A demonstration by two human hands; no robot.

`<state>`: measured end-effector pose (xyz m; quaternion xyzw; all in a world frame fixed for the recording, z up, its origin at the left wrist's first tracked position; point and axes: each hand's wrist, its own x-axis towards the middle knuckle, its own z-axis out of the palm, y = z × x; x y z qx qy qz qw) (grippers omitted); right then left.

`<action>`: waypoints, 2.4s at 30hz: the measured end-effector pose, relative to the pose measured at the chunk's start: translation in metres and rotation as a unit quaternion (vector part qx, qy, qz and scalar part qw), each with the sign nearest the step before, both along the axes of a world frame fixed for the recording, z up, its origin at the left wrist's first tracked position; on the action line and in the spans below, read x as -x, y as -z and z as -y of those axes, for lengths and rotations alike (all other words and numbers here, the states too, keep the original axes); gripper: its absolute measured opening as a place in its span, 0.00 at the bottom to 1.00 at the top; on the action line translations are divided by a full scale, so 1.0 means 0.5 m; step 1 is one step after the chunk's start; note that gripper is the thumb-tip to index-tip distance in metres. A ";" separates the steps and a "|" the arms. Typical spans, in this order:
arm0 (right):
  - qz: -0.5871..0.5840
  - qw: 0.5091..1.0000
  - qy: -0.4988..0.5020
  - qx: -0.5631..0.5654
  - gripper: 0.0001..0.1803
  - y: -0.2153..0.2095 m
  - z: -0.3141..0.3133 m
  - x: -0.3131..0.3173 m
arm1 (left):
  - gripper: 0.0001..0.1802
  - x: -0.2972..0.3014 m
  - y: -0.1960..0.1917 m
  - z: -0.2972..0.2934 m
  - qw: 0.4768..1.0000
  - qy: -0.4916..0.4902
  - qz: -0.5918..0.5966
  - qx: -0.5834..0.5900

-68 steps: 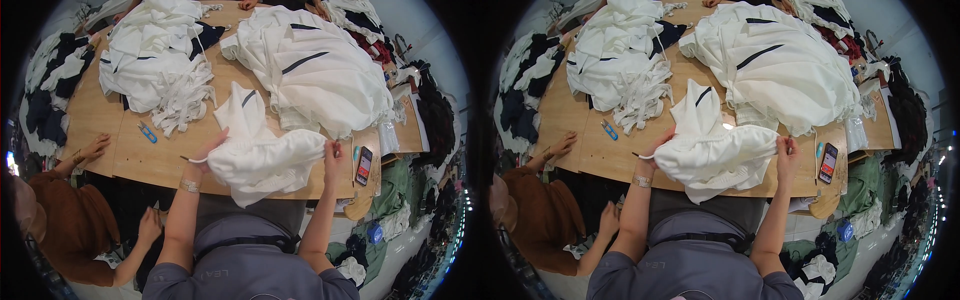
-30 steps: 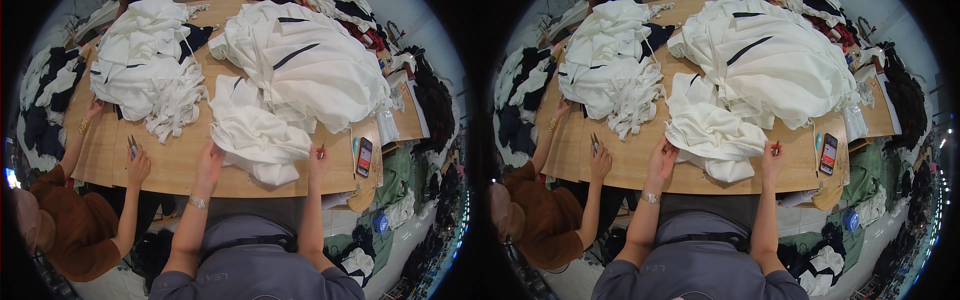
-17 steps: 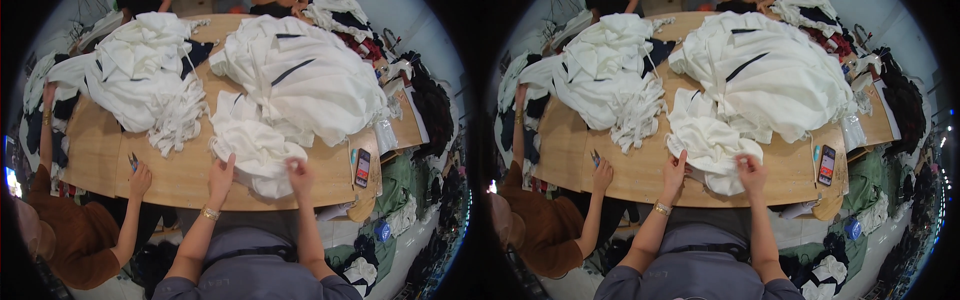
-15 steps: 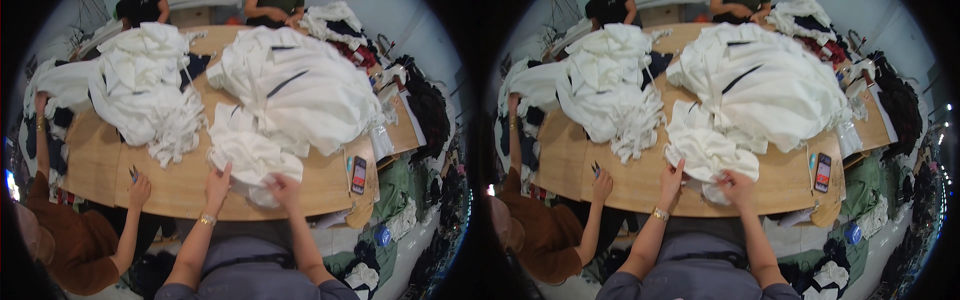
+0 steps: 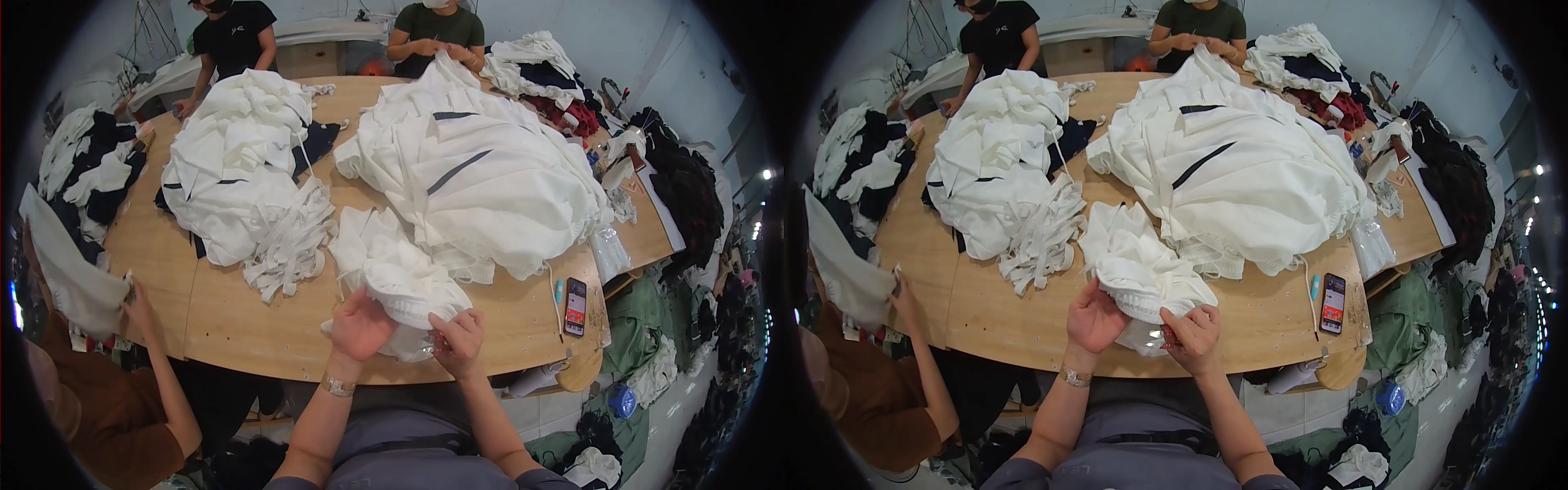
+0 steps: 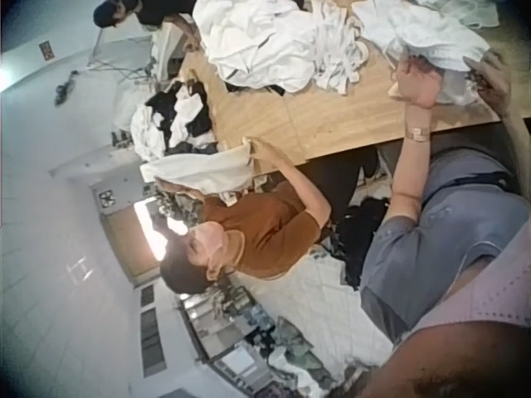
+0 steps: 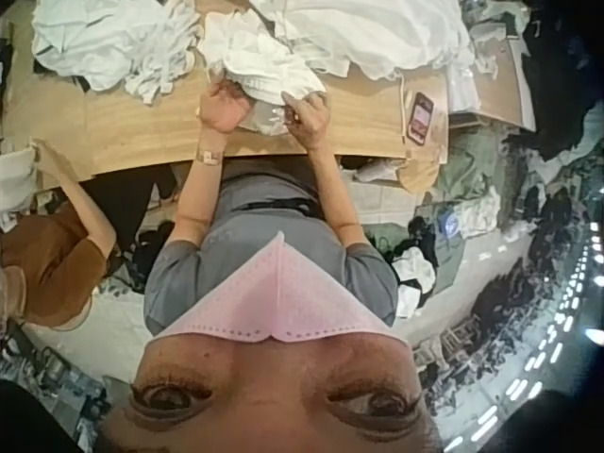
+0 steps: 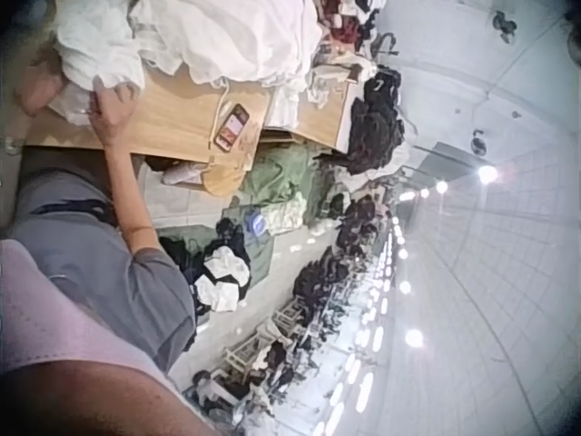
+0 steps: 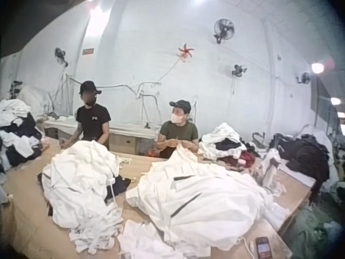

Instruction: Trimming loose threads from white athletic shorts using small hand snips.

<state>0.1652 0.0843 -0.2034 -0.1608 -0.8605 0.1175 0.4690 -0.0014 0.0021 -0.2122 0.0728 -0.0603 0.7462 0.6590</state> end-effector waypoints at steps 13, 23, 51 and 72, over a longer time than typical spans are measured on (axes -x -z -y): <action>-0.056 0.901 -0.039 0.428 0.14 -0.019 0.044 0.038 | 0.21 -0.064 0.049 0.011 0.959 -0.107 -0.159 0.208; -0.062 0.872 -0.011 0.485 0.07 -0.024 0.037 0.027 | 0.09 -0.058 0.034 0.035 0.904 -0.009 -0.314 0.291; -0.086 0.836 -0.045 0.540 0.07 -0.052 0.038 0.026 | 0.14 -0.084 0.009 0.017 0.883 -0.110 -0.378 0.256; 0.198 0.972 -0.006 0.123 0.16 -0.026 0.008 -0.030 | 0.14 -0.074 0.024 0.019 0.876 -0.099 -0.389 0.266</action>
